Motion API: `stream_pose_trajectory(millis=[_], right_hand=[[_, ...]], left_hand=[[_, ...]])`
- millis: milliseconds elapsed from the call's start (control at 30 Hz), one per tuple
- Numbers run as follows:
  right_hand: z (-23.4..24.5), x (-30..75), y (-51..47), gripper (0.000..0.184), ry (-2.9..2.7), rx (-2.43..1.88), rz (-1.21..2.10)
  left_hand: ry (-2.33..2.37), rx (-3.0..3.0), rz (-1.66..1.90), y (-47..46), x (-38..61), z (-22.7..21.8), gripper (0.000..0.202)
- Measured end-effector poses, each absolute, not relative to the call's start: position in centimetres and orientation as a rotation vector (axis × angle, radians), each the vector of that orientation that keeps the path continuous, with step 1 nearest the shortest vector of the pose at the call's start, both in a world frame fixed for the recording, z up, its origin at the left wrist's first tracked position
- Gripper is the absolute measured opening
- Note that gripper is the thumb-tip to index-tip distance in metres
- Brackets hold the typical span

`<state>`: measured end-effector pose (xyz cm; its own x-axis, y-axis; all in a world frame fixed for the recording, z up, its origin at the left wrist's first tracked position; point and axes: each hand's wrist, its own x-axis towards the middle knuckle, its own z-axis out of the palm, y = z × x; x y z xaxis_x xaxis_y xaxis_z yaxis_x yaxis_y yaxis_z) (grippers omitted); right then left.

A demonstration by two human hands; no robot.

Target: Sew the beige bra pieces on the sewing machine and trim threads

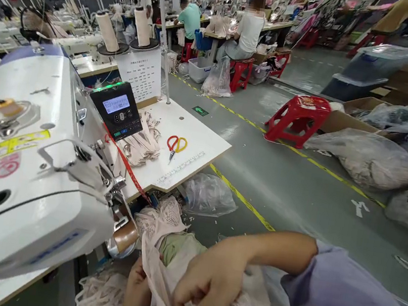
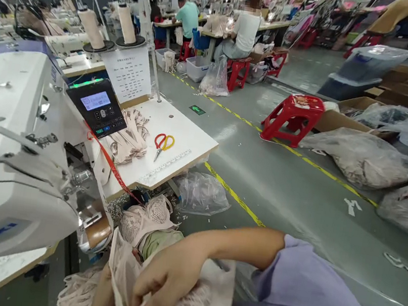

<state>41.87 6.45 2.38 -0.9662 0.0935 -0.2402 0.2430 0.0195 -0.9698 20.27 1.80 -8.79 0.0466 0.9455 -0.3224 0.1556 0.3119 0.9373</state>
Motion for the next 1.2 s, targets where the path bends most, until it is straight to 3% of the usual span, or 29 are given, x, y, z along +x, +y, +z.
stream_pose_trajectory(millis=[67,133,233,367,567,733,933,1067,1200], right_hand=[[1.4,42.9,10.3,0.021,2.282,0.628,-1.776],[0.4,43.4,15.9,0.028,2.534,1.492,-1.215],[-0.4,43.0,25.2,0.042,2.537,2.074,-0.833],[-1.2,41.5,33.5,0.036,2.488,2.289,-0.643],[-3.5,41.6,35.6,0.033,2.506,2.294,-0.551],[-4.5,44.0,34.1,0.034,2.474,2.285,-0.669],[-3.5,44.6,31.5,0.02,2.506,2.331,-0.964],[-2.1,43.8,28.4,0.015,2.594,2.202,-1.415],[-1.8,42.0,22.5,0.018,2.529,1.855,-1.984]], left_hand=[[1.293,1.107,0.706,2.0,20.6,-9.2,0.047],[1.233,1.172,0.597,1.9,21.2,-9.6,0.048],[1.291,1.296,0.608,1.0,22.8,-10.2,0.051],[1.466,1.442,0.7,0.0,23.6,-10.8,0.056],[1.631,1.608,0.718,0.4,22.0,-10.1,0.054],[1.611,1.663,0.68,1.0,22.6,-8.8,0.048],[1.569,1.756,0.614,1.4,22.5,-8.6,0.045],[1.604,1.827,0.586,1.7,22.4,-7.6,0.037],[1.447,2.277,0.858,2.2,21.8,-4.7,0.032]])
